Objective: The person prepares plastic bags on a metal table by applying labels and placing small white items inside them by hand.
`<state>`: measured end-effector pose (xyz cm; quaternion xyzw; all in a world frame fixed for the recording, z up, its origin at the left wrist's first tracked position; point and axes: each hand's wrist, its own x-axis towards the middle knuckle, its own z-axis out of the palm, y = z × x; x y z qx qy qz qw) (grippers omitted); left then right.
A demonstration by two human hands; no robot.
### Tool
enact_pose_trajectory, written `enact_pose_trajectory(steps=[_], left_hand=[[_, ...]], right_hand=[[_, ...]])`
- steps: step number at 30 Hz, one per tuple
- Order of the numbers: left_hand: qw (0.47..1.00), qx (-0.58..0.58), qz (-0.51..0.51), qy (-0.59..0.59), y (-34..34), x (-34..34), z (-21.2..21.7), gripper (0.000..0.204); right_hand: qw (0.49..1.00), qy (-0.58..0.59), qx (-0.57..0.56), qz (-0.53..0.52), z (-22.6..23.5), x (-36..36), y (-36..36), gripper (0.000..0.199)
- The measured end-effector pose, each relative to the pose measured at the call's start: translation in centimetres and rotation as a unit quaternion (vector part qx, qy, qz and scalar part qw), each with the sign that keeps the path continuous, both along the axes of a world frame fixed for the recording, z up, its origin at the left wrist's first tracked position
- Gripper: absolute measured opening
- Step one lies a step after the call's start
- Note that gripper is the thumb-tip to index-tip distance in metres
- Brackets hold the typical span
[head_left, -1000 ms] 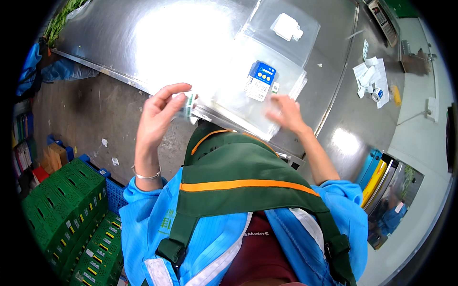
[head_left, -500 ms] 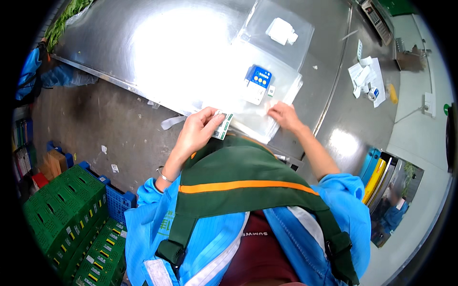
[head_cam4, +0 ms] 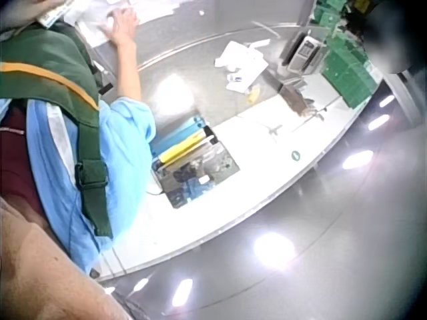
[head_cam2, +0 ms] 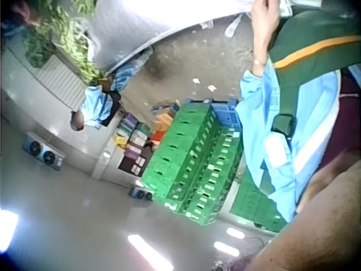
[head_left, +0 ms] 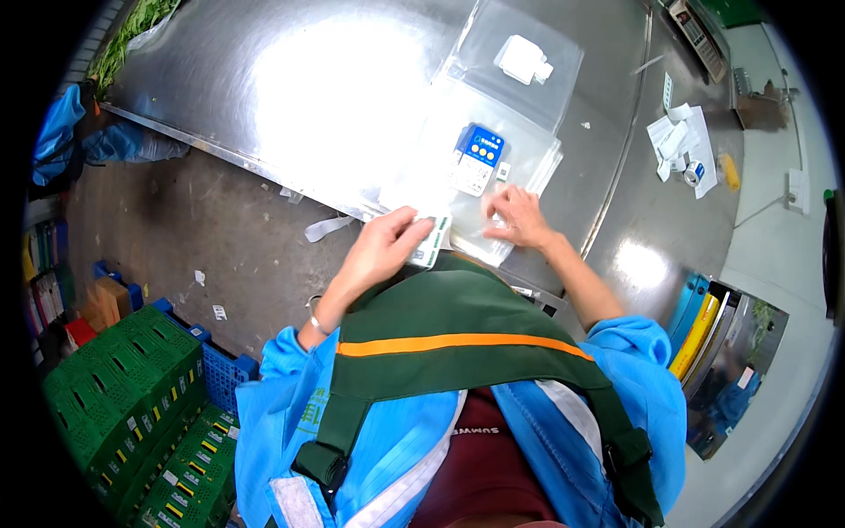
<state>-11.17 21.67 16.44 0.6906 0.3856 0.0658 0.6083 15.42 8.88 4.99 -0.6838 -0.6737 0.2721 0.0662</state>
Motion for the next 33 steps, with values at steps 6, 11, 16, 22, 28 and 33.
enact_pose_trajectory(steps=[6, 11, 16, 22, 28, 33], left_hand=[[0.906, -0.23, 0.302, -0.186, 4.0, -8.7, -1.5, 0.019], [0.975, 0.034, 0.197, 0.094, 7.3, -15.4, 5.5, 0.022], [0.979, 0.143, -0.079, 0.121, 4.7, -5.7, 3.2, 0.028], [0.973, 0.081, -0.214, 0.028, 1.4, 1.4, 0.0, 0.035], [0.982, 0.041, -0.169, 0.073, 2.3, -0.5, -1.6, 0.034], [0.985, 0.102, -0.132, 0.047, 2.2, -0.3, -0.9, 0.038]], right_hand=[[0.954, 0.203, -0.008, -0.218, -1.0, 2.2, 0.2, 0.018], [0.602, 0.424, 0.284, -0.614, 3.9, 11.9, 2.5, 0.017], [0.785, 0.356, 0.233, -0.45, 10.9, 1.8, 4.3, 0.024], [0.867, 0.394, -0.072, -0.295, 9.0, -7.2, 4.7, 0.016], [0.675, 0.388, 0.056, -0.625, -1.2, -0.6, 4.6, 0.024], [0.775, 0.49, -0.04, -0.397, 4.7, -3.9, 5.1, 0.026]])
